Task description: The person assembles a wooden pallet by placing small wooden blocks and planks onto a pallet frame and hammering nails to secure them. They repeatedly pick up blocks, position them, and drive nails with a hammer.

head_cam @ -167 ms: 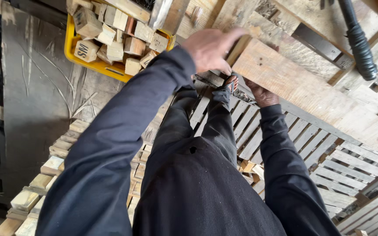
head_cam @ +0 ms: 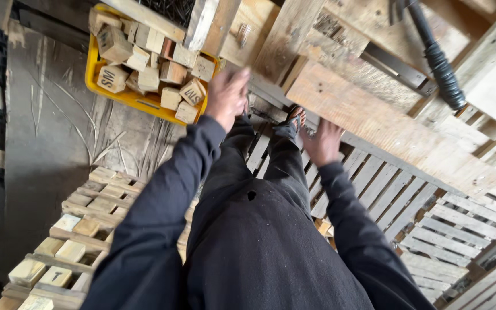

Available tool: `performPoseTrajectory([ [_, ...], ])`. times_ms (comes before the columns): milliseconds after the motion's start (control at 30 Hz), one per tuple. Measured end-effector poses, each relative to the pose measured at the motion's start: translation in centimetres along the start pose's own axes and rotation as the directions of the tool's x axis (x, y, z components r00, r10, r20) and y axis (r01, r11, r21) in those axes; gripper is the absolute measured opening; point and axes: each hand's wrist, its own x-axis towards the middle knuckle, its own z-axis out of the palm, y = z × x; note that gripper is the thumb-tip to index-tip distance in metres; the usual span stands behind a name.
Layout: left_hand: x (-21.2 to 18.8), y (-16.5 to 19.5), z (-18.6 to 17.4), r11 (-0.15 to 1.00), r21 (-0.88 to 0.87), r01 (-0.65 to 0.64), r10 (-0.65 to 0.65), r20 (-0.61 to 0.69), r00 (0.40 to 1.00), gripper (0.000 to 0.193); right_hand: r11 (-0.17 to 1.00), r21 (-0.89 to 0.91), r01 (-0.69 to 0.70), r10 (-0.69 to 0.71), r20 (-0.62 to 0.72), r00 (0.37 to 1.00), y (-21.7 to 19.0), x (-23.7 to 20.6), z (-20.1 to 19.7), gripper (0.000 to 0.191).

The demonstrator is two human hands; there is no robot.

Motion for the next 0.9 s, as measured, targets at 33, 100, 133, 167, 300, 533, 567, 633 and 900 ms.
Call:
performPoseTrajectory([
  [33,-1.3,-0.3,-0.2,0.972,-0.228,0.054,-0.046,0.041,0.998,0.024,0.998,-0.035,0.057,-0.058,-0.043,0.997,-1.8,-2.2,-0.4,0.046],
  [100,-3.2,-0.2,0.6,0.836,-0.523,0.166,-0.13,0.105,0.986,0.016,0.98,0.006,0.198,-0.198,0.029,0.98,-4.7,-6.8,-2.6,0.042],
  [133,-4.1,-0.3,1.0,0.77,-0.599,0.218,-0.183,0.12,0.976,0.018,0.962,0.093,0.256,-0.263,0.078,0.962,-5.3,-8.5,-4.2,0.041],
  [167,-4.6,-0.3,1.7,0.693,-0.671,0.262,-0.231,0.137,0.963,0.024,0.923,0.213,0.32,-0.337,0.047,0.94,-5.1,-9.3,-6.2,0.04],
  [300,-6.0,-0.8,5.0,0.582,-0.774,0.25,0.045,0.337,0.94,0.021,0.921,-0.011,0.39,-0.367,-0.362,0.857,0.4,-3.9,-17.4,0.011],
  [533,-4.6,-2.5,11.0,0.528,-0.827,0.195,0.164,0.324,0.932,0.017,0.948,-0.318,0.027,-0.016,0.037,0.999,11.2,11.4,-26.2,0.061],
  [567,-4.8,-2.8,11.5,0.535,-0.826,0.179,0.153,0.303,0.94,0.018,0.938,-0.343,0.04,-0.027,0.042,0.999,11.9,11.9,-25.8,0.059],
  [633,-5.0,-3.5,11.9,0.545,-0.827,0.134,0.146,0.251,0.957,0.018,0.916,-0.396,0.06,-0.044,0.048,0.998,12.9,12.5,-24.7,0.056],
  [900,-7.1,-2.7,11.0,0.673,-0.721,-0.166,0.221,-0.019,0.975,0.014,0.93,-0.368,-0.004,0.034,0.075,0.997,14.1,13.4,-23.5,0.066],
])
